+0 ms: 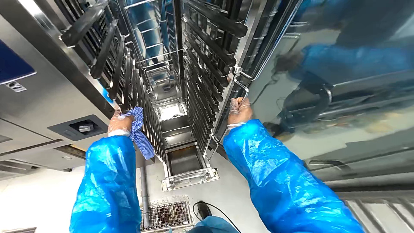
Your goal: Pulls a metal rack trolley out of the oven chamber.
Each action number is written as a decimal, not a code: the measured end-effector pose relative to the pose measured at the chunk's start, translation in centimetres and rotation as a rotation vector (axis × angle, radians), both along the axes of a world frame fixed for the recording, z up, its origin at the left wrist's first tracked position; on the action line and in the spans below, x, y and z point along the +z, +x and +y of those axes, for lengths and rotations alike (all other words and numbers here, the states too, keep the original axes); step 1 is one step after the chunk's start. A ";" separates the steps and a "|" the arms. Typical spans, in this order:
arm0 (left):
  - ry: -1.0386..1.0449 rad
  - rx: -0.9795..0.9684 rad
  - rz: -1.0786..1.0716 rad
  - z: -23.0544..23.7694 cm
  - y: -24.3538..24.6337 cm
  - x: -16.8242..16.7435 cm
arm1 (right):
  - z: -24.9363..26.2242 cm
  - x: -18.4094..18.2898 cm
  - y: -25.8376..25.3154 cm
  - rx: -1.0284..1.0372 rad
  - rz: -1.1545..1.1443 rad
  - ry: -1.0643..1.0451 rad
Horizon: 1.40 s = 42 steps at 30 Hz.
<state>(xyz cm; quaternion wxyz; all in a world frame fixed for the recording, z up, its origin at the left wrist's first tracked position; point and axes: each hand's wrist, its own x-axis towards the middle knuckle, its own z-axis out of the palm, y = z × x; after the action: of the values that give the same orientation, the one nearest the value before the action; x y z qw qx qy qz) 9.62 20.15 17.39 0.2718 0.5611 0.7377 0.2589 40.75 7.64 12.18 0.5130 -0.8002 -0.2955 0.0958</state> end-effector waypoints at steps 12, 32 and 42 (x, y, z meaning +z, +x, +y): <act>-0.019 0.073 0.032 -2.1 0.6 -0.2 | -1.8 0.3 1.2 0.110 0.011 -0.015; -0.007 0.074 -0.034 -3.2 -0.2 -0.5 | -3.2 0.3 -0.1 0.048 0.009 0.000; 0.008 0.065 0.007 -5.8 0.4 -0.6 | -4.5 0.0 1.2 0.079 0.009 0.035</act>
<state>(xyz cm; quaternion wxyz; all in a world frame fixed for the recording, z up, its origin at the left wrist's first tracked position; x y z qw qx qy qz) 9.99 14.39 16.78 0.2583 0.5387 0.7556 0.2685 41.94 3.12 12.14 0.5241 -0.7785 -0.3260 0.1143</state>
